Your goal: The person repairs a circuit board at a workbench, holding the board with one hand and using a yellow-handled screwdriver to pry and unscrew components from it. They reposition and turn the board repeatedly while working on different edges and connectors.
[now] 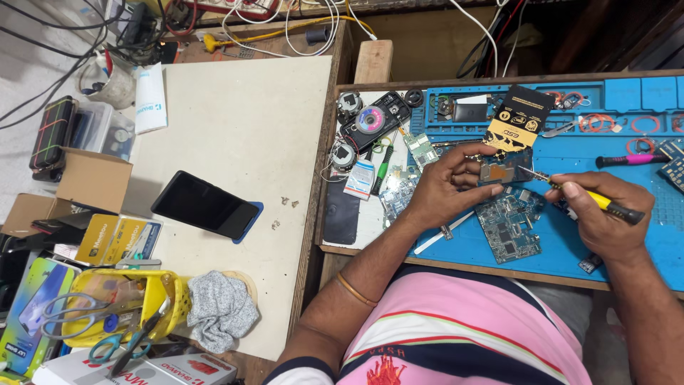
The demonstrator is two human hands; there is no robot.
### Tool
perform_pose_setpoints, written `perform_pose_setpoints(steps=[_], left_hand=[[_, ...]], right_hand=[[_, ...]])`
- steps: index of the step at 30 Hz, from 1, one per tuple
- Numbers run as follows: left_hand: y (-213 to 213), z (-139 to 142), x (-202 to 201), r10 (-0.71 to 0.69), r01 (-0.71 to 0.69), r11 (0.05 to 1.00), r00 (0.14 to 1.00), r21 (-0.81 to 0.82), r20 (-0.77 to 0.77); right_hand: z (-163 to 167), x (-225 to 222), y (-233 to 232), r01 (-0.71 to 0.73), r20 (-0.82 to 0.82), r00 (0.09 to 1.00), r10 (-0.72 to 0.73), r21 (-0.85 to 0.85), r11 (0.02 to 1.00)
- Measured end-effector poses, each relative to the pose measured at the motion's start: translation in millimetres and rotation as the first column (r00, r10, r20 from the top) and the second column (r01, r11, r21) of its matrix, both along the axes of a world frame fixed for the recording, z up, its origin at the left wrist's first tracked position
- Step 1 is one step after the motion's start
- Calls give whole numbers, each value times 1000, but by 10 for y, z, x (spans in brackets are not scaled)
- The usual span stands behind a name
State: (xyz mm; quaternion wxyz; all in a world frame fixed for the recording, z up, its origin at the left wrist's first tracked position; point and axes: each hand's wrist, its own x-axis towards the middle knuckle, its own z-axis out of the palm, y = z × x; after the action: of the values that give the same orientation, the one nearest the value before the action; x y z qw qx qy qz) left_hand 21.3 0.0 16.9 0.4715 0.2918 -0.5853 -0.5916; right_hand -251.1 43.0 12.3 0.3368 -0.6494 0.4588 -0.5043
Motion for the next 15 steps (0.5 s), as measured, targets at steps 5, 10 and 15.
perform_pose_setpoints(steps=[5, 10, 15], left_hand=[[-20, 20, 3, 84, -83, 995, 996, -57, 22], [-9, -28, -32, 152, -149, 987, 987, -59, 45], [-37, -66, -66, 165, -164, 986, 986, -40, 34]], right_hand=[[60, 21, -13, -21, -52, 998, 20, -6, 1000], [155, 96, 10, -84, -26, 996, 83, -19, 996], [242, 134, -41, -219, -73, 974, 215, -44, 975]])
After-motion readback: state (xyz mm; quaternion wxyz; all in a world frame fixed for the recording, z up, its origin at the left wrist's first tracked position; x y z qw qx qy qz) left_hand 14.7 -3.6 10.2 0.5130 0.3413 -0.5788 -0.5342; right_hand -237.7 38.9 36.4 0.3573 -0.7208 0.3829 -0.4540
